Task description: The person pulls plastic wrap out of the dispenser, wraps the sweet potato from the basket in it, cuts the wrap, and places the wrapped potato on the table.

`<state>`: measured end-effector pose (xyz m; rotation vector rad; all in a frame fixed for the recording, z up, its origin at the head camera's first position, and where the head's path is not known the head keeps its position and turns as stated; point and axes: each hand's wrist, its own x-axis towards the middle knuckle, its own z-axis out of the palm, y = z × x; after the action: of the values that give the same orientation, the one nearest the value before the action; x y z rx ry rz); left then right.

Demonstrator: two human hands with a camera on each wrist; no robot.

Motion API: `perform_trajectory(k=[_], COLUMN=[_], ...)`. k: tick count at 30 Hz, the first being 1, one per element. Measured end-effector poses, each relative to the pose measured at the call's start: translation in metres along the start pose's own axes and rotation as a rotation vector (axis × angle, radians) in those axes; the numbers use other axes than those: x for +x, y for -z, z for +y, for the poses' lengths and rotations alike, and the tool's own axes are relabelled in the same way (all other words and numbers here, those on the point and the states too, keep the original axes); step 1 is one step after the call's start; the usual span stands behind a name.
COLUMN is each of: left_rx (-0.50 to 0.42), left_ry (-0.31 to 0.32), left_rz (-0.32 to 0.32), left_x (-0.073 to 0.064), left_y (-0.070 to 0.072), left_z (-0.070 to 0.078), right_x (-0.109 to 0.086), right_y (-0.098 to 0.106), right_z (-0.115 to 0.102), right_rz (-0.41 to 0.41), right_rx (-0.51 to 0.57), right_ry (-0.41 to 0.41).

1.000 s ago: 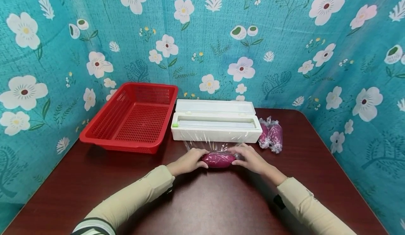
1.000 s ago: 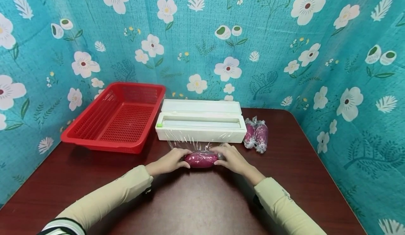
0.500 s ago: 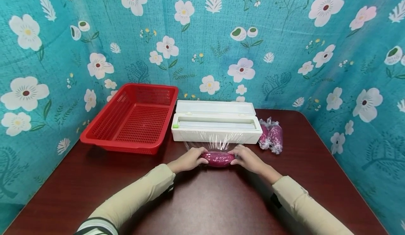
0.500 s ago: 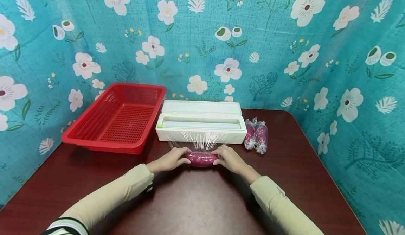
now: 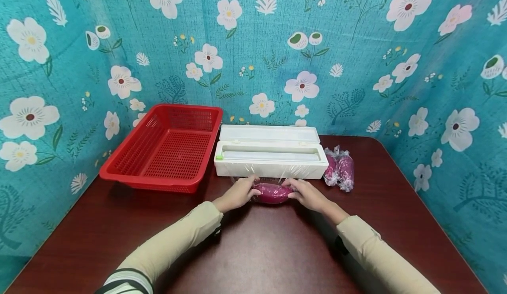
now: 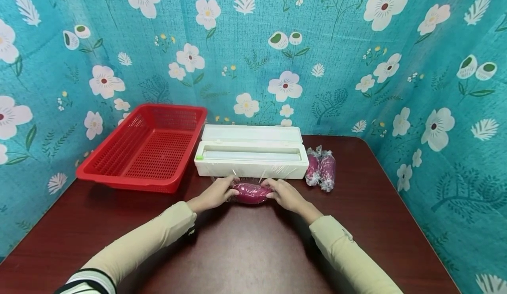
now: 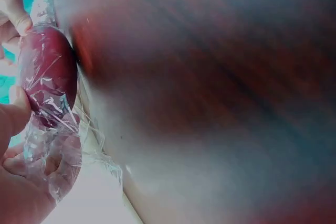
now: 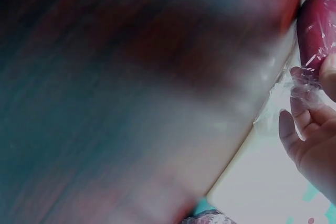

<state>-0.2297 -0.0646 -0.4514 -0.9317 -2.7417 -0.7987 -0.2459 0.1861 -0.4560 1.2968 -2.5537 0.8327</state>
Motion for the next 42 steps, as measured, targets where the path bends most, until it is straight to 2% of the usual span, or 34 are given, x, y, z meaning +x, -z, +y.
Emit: perform_trajectory(k=[3, 9, 12, 16, 18, 24, 27, 31, 34, 37, 39, 42], left_rx=[0.006, 0.022, 0.034, 0.000, -0.027, -0.109, -0.141, -0.162, -0.201, -0.188, -0.152, -0.065], left_ry=[-0.007, -0.015, -0.026, -0.066, -0.073, -0.014, 0.023, 0.044, 0.082, 0.104, 0.093, 0.034], left_rz=[-0.008, -0.089, -0.068, -0.011, -0.008, -0.040, -0.038, -0.022, -0.007, 0.036, 0.086, 0.151], left_x=[0.001, -0.002, -0.002, 0.003, 0.006, 0.011, 0.011, 0.012, 0.013, 0.012, 0.011, 0.010], left_y=[-0.001, -0.002, 0.000, 0.002, 0.004, 0.006, 0.007, 0.007, 0.008, 0.007, 0.007, 0.007], left_z=[-0.001, -0.005, -0.007, -0.011, -0.012, -0.014, -0.014, -0.013, -0.012, -0.011, -0.010, -0.010], right_x=[0.001, 0.004, 0.007, 0.009, 0.009, 0.012, 0.013, 0.012, 0.014, 0.016, 0.019, 0.022], right_y=[-0.002, -0.003, -0.002, 0.001, 0.001, 0.003, 0.003, -0.001, -0.002, 0.000, 0.002, 0.004], right_z=[0.003, 0.007, 0.007, 0.005, 0.005, 0.001, 0.003, 0.011, 0.012, 0.011, 0.011, 0.012], right_rz=[0.005, -0.006, 0.003, 0.012, 0.017, 0.052, 0.069, 0.092, 0.090, 0.059, 0.033, 0.005], right_rx=[0.011, 0.062, 0.104, 0.209, 0.258, 0.340, 0.333, 0.298, 0.278, 0.297, 0.339, 0.413], right_ry=[0.000, -0.051, -0.087, -0.160, -0.194, -0.283, -0.258, -0.194, -0.206, -0.234, -0.258, -0.290])
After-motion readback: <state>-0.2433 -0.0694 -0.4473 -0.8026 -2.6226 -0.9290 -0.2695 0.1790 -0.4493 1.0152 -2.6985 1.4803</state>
